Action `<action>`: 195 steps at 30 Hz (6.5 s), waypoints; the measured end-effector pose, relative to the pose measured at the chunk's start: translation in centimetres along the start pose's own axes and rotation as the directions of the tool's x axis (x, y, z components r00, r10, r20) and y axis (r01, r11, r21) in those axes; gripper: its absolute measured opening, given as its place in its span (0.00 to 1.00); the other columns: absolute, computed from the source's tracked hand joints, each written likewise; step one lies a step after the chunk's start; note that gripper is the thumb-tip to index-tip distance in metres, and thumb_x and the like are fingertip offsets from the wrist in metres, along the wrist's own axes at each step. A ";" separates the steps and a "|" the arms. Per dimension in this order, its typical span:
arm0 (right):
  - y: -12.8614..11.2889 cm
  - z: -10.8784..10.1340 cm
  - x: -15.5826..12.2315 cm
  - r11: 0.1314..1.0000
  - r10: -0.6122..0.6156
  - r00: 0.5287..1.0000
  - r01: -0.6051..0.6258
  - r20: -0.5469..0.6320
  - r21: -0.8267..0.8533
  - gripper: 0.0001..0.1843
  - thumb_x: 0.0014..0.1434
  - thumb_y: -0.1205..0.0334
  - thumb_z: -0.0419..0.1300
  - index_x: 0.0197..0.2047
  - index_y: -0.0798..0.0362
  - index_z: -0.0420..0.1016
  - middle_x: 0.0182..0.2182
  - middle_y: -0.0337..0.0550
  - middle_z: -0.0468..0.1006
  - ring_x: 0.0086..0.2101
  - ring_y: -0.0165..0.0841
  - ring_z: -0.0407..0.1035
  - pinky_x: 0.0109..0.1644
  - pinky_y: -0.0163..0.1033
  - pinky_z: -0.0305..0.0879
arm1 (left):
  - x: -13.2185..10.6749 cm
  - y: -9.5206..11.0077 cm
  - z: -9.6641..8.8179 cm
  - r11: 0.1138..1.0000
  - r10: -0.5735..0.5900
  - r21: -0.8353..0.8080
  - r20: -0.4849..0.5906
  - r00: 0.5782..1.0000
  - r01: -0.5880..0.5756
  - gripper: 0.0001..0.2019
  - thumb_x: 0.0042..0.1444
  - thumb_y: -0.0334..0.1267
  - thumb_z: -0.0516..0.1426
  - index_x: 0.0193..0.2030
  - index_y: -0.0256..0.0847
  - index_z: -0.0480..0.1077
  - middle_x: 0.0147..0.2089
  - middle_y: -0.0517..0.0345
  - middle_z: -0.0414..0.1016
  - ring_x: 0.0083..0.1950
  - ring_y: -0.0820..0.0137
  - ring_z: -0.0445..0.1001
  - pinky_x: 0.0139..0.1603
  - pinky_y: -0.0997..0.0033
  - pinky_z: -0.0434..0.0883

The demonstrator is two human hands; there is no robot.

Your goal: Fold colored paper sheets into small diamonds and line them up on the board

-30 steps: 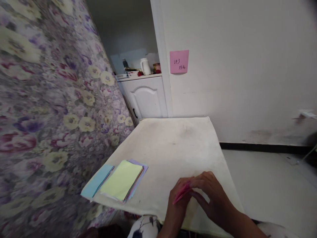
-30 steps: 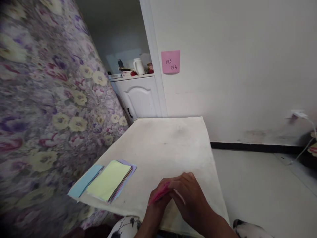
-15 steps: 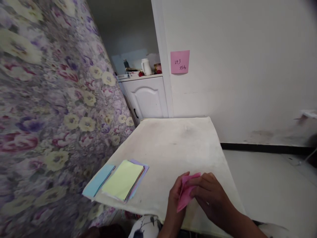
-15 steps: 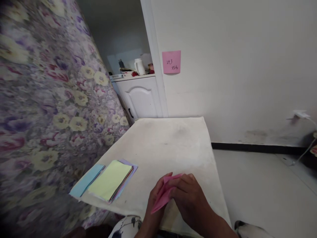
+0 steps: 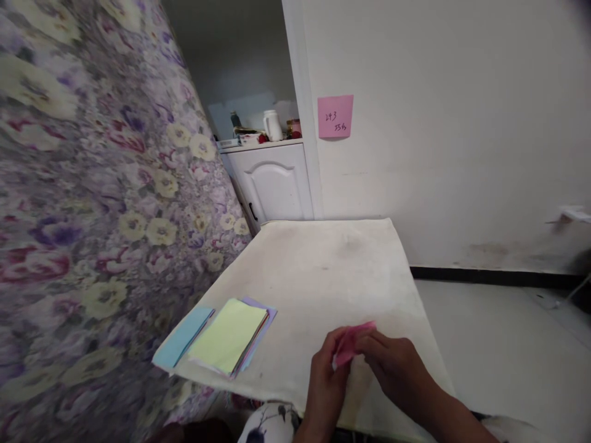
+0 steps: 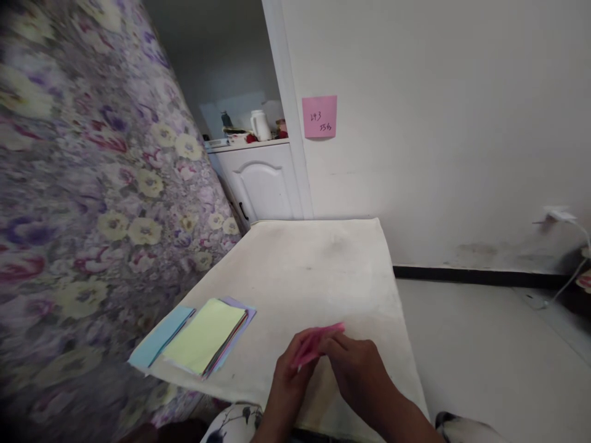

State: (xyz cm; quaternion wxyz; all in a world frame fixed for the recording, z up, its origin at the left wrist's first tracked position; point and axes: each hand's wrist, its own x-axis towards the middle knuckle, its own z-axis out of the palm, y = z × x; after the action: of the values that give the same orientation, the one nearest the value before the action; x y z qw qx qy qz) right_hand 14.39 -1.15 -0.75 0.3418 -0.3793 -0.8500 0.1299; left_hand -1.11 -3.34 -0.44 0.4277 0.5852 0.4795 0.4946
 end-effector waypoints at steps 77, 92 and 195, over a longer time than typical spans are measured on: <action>1.0 2.5 1.0 0.317 0.395 0.877 -0.409 0.273 0.856 0.18 0.44 0.65 0.64 0.41 0.55 0.68 0.28 0.39 0.75 0.28 0.31 0.68 0.30 0.34 0.61 | -0.2 -2.0 -1.2 0.909 -0.349 -0.271 -0.076 0.934 0.317 0.12 0.49 0.44 0.59 0.25 0.36 0.68 0.12 0.66 0.63 0.14 0.80 0.55 0.17 0.80 0.51; 2.4 -1.8 6.9 0.404 0.475 0.876 -0.298 0.080 0.865 0.10 0.46 0.64 0.64 0.33 0.55 0.70 0.27 0.38 0.75 0.27 0.29 0.66 0.30 0.32 0.61 | 7.4 1.4 0.0 0.878 -0.222 -0.424 0.048 0.974 0.221 0.12 0.48 0.41 0.61 0.37 0.35 0.73 0.27 0.59 0.71 0.27 0.76 0.64 0.27 0.77 0.58; 3.1 -1.2 5.5 0.653 0.359 0.933 -0.262 0.015 0.710 0.11 0.49 0.75 0.53 0.25 0.53 0.74 0.25 0.36 0.65 0.25 0.27 0.61 0.28 0.32 0.56 | 6.2 1.5 0.2 0.669 -0.366 -0.625 0.194 0.910 0.402 0.16 0.51 0.46 0.58 0.33 0.32 0.74 0.27 0.54 0.71 0.29 0.72 0.68 0.30 0.73 0.66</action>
State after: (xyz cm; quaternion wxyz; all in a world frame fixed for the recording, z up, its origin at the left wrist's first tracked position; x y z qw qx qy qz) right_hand 14.34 4.95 1.30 0.4858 -0.3680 -0.6350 0.4747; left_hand -0.36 2.54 2.02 0.7107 0.2975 0.3775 0.5137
